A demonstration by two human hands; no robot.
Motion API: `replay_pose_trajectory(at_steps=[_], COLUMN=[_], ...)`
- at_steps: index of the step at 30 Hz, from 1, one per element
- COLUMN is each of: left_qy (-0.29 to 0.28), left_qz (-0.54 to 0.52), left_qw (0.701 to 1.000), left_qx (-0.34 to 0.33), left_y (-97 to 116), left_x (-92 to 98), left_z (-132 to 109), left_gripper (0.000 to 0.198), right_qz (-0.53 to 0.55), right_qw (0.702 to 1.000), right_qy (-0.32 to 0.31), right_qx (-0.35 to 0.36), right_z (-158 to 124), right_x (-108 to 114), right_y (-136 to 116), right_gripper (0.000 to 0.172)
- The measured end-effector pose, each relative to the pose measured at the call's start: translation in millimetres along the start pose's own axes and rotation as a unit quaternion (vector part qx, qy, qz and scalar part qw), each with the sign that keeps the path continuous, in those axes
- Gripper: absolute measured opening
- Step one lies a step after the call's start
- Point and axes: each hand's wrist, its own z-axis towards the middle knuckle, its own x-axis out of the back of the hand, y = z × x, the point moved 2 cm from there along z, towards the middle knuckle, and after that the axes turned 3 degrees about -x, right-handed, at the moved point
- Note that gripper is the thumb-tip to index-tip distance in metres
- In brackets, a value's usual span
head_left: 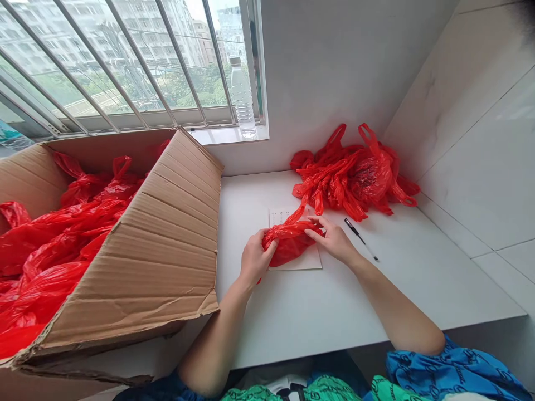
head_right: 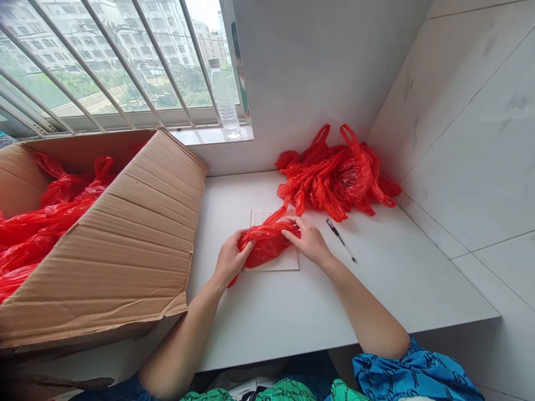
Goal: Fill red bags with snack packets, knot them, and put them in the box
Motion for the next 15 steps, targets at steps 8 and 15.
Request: replay_pose_trajectory(at_steps=[8, 15], left_qy=[-0.014, 0.002], left_qz=[0.143, 0.007], left_qw=[0.989, 1.0], left_qx=[-0.024, 0.004], left_y=[0.7, -0.3], left_x=[-6.1, -5.0], left_z=[3.1, -0.2], left_gripper=[0.036, 0.021], right_qz=[-0.093, 0.092], right_qw=[0.994, 0.994], right_qy=[-0.032, -0.054], right_qx=[0.043, -0.04], right_z=[3.1, 6.8], right_x=[-16.2, -17.2], right_y=[12.0, 15.0], right_gripper=[0.049, 0.061])
